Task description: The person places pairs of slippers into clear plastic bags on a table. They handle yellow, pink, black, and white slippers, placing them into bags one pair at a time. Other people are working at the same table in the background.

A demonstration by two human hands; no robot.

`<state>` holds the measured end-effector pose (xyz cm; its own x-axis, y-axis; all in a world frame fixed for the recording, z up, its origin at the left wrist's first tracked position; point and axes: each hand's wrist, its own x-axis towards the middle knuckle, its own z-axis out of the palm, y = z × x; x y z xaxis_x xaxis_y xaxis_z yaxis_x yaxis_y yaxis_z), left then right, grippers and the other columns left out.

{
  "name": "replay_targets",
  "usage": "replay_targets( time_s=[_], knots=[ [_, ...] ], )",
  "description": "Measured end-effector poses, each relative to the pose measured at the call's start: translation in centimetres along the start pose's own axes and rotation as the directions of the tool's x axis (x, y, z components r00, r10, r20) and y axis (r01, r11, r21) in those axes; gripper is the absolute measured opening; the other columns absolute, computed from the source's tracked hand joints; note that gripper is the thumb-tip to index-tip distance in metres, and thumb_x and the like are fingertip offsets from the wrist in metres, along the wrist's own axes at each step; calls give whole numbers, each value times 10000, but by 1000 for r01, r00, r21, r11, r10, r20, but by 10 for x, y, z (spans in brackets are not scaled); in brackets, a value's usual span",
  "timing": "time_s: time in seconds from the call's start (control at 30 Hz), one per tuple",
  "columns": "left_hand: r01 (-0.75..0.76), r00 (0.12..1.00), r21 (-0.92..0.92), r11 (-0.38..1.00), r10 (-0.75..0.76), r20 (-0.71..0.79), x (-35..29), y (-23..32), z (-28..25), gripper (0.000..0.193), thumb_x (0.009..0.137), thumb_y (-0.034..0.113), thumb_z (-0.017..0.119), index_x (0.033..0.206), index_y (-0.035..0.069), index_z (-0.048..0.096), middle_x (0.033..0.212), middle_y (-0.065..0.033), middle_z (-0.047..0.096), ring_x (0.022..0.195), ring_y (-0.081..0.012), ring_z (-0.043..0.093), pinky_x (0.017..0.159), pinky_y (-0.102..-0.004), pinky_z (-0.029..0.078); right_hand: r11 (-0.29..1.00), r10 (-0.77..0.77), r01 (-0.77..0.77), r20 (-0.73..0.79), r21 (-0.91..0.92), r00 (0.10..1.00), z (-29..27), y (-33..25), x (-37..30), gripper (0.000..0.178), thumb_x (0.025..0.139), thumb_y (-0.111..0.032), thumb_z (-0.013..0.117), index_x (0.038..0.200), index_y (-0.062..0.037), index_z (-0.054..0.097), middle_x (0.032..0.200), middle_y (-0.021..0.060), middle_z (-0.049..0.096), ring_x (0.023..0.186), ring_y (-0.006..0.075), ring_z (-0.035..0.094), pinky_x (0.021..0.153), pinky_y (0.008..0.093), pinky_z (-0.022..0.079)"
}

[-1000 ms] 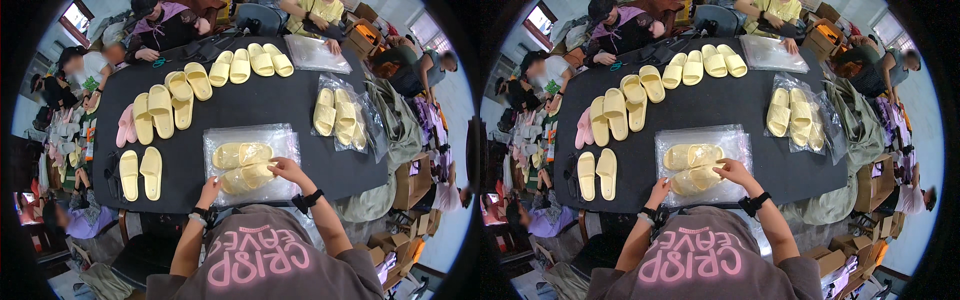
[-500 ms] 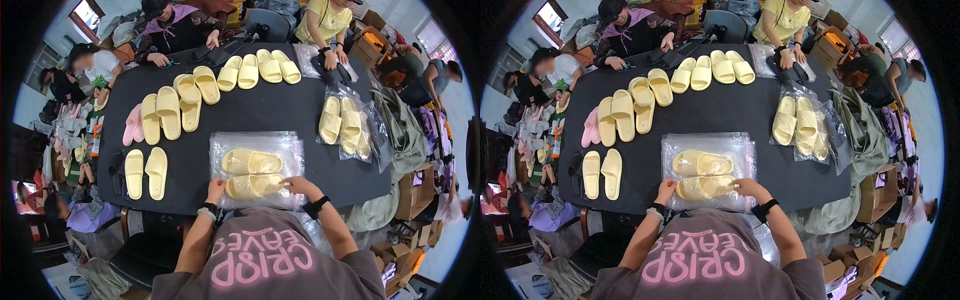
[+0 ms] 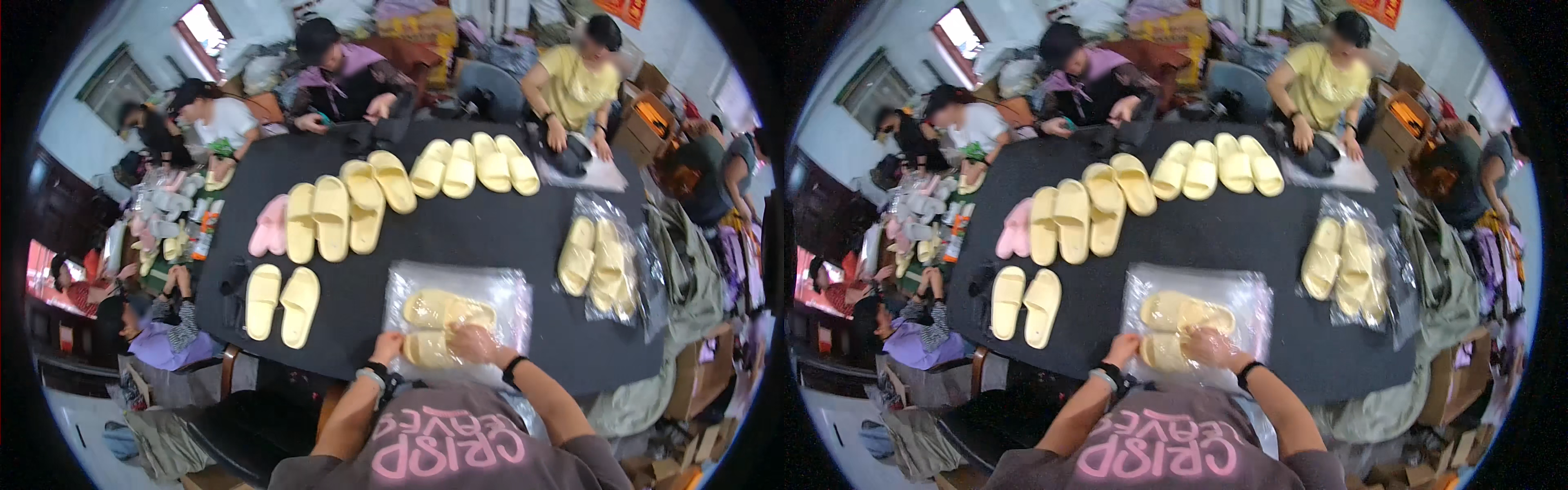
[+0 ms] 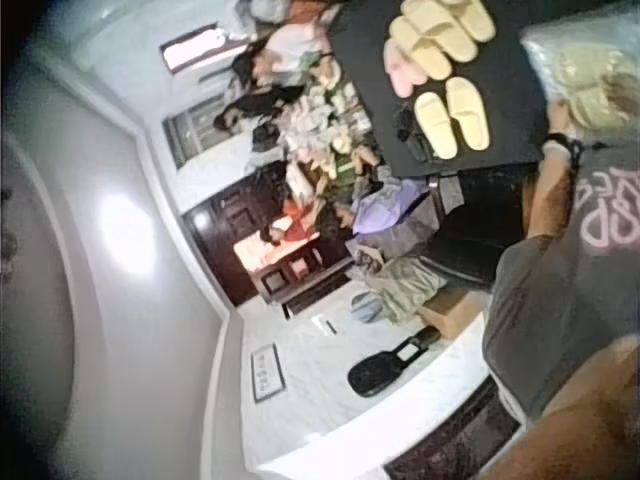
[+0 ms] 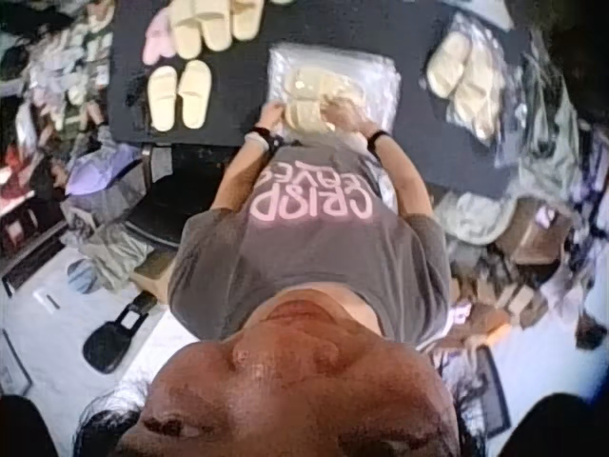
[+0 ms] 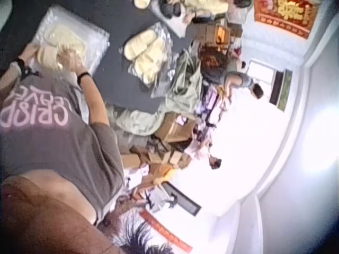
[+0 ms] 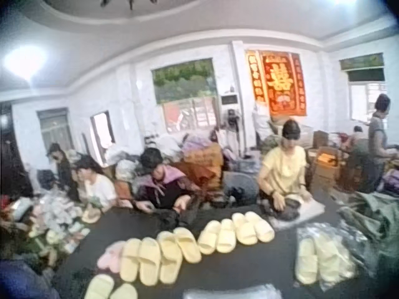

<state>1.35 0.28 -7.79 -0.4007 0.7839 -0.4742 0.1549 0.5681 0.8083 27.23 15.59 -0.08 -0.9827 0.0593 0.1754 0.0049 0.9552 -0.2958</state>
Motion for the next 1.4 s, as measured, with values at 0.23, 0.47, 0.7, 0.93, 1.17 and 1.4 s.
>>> replay_targets(
  time_s=[0.23,0.47,0.7,0.93,1.17,1.4],
  knots=[
    [98,995,-307,947,-86,50,-1,-5,-2,230,862,200,582,791,-5,658,626,-26,600,550,-100,536,516,-270,436,966,191,-219,194,134,962,-11,-7,29,223,762,-249,570,928,-115,635,1160,129,548,1060,291,531,890,413,428],
    [186,982,-411,893,-179,54,12,-13,16,212,887,145,542,819,-19,657,712,-81,664,594,-151,638,526,-282,508,955,249,-248,15,163,968,-13,-9,-56,184,791,-223,547,879,-80,623,1003,106,572,994,302,544,836,431,433],
    [251,967,-457,854,-247,71,7,-14,10,202,897,137,533,841,-26,639,784,-115,668,662,-188,662,583,-307,545,685,728,-714,-162,144,666,-45,-13,-158,120,680,-84,588,789,-42,613,995,170,585,968,373,526,827,452,423],
    [181,983,-450,875,-175,56,3,9,14,184,914,162,518,894,5,612,818,-89,659,695,-173,650,612,-295,528,316,925,-688,-374,653,69,-29,20,-307,340,921,-97,491,1220,65,485,1389,191,371,1325,291,303,1085,364,238],
    [-30,994,-253,967,2,-113,5,-3,9,249,892,205,548,797,-14,620,677,-88,647,605,-162,626,563,-293,488,602,794,-348,-494,718,355,-151,-43,-95,333,883,-29,473,1204,53,494,1454,187,283,1277,282,358,1018,353,328],
    [-68,983,-551,832,-39,-180,0,10,17,109,855,50,542,876,-36,605,788,-129,648,644,-193,637,599,-301,527,746,643,-560,-171,360,747,-72,-42,12,221,803,-85,548,1010,-22,596,978,196,524,890,380,522,751,441,440]
  ],
)
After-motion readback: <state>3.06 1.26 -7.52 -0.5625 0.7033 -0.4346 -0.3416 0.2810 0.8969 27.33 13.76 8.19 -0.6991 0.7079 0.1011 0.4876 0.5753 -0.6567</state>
